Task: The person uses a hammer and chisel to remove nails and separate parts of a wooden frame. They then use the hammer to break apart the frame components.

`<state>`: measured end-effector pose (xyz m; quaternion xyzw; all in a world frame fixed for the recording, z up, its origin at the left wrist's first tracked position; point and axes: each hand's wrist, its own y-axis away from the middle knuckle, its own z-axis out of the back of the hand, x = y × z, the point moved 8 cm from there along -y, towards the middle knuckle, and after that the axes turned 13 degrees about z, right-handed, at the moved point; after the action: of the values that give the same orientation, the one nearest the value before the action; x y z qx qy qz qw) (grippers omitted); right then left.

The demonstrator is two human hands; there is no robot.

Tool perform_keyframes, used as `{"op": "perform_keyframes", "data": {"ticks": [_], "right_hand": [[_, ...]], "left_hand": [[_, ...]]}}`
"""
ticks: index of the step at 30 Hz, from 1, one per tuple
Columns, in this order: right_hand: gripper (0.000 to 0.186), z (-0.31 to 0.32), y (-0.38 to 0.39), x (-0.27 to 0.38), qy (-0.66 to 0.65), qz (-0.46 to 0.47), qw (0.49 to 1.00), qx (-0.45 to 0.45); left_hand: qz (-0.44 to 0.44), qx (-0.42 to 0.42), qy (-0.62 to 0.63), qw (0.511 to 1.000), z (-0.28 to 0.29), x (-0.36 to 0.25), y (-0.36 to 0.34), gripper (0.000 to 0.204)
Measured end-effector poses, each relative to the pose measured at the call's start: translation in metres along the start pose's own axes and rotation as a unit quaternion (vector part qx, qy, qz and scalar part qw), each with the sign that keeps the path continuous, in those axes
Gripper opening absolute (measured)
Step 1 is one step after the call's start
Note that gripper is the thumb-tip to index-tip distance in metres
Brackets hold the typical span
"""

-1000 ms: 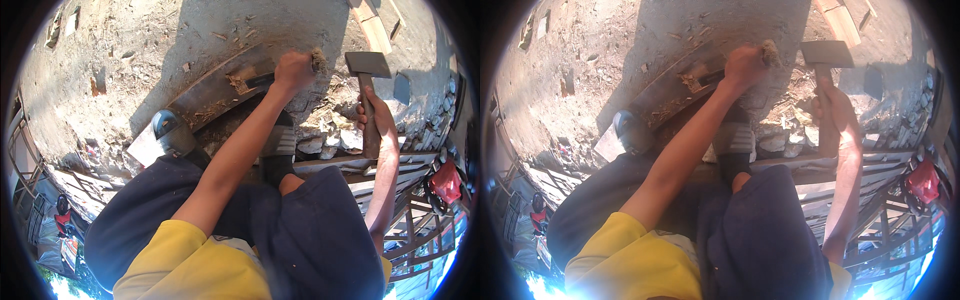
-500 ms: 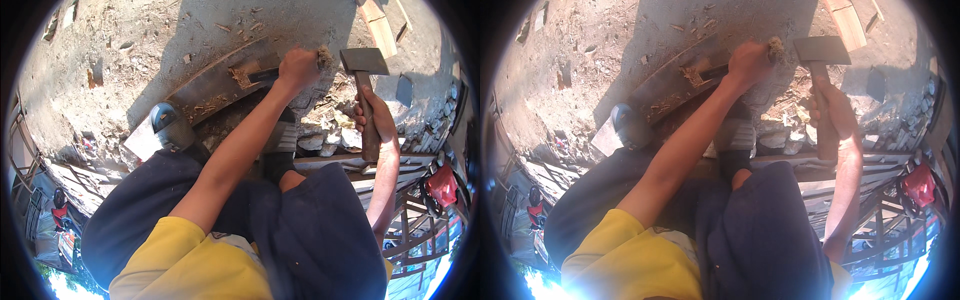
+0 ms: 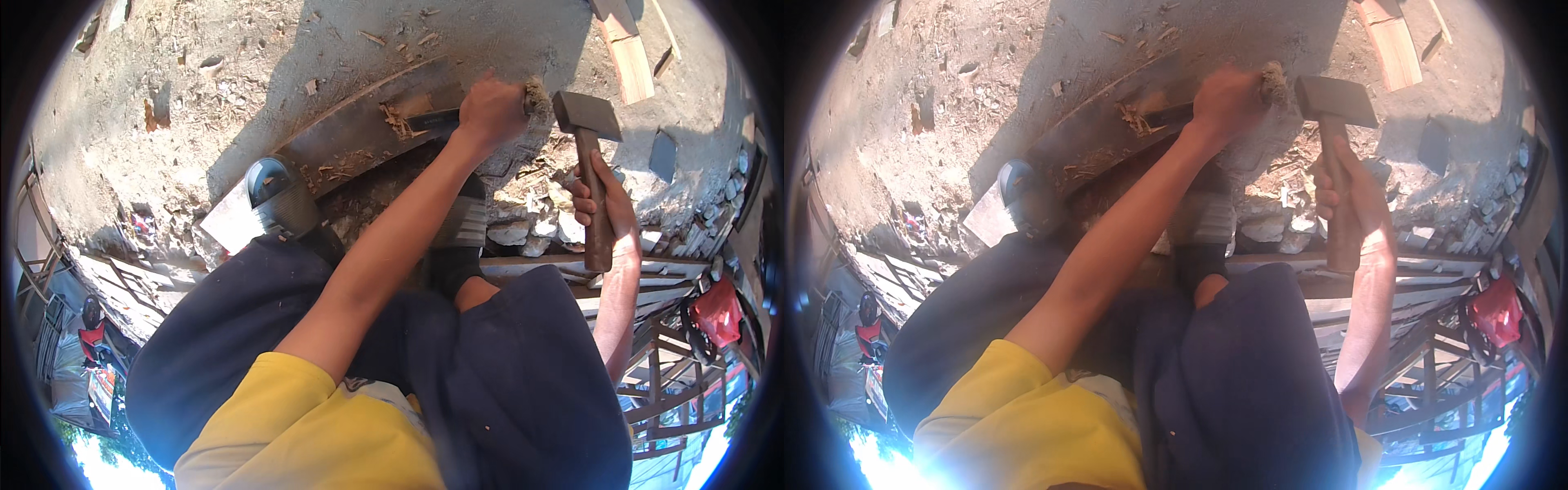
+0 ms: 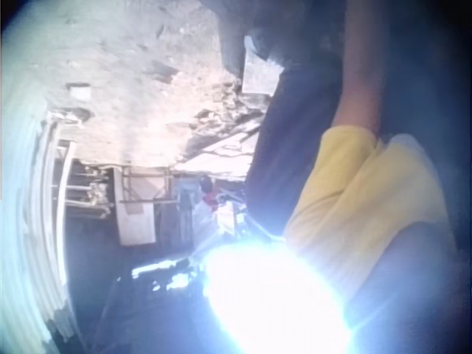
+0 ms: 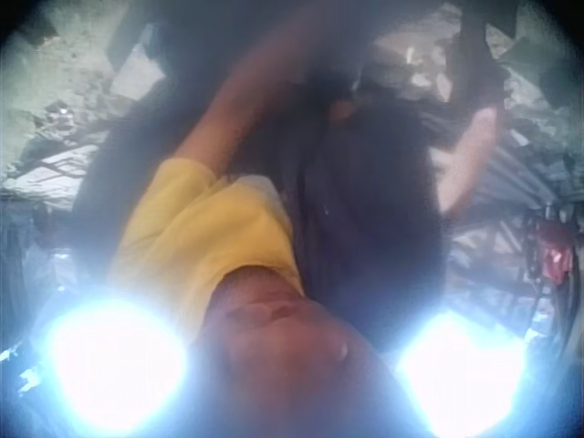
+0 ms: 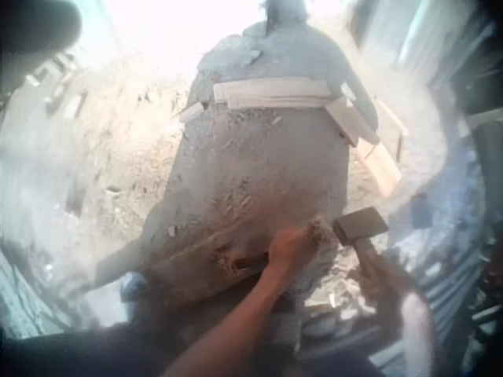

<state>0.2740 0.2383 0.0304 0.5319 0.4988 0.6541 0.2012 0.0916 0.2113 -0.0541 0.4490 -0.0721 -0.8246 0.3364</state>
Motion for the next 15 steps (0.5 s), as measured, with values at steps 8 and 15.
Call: {"op": "perform_keyframes", "data": {"ticks": [8, 15], "right_hand": [[0.036, 0.113, 0.001, 0.113, -0.081, 0.335, 0.929, -0.136], [0.036, -0.022, 0.002, 0.003, 0.200, 0.111, 0.973, -0.019]], "left_hand": [[-0.040, -0.009, -0.001, 0.999, -0.009, -0.007, -0.002, 0.019], [-0.023, -0.021, -0.016, 0.999, -0.005, -0.001, -0.006, 0.018]]}}
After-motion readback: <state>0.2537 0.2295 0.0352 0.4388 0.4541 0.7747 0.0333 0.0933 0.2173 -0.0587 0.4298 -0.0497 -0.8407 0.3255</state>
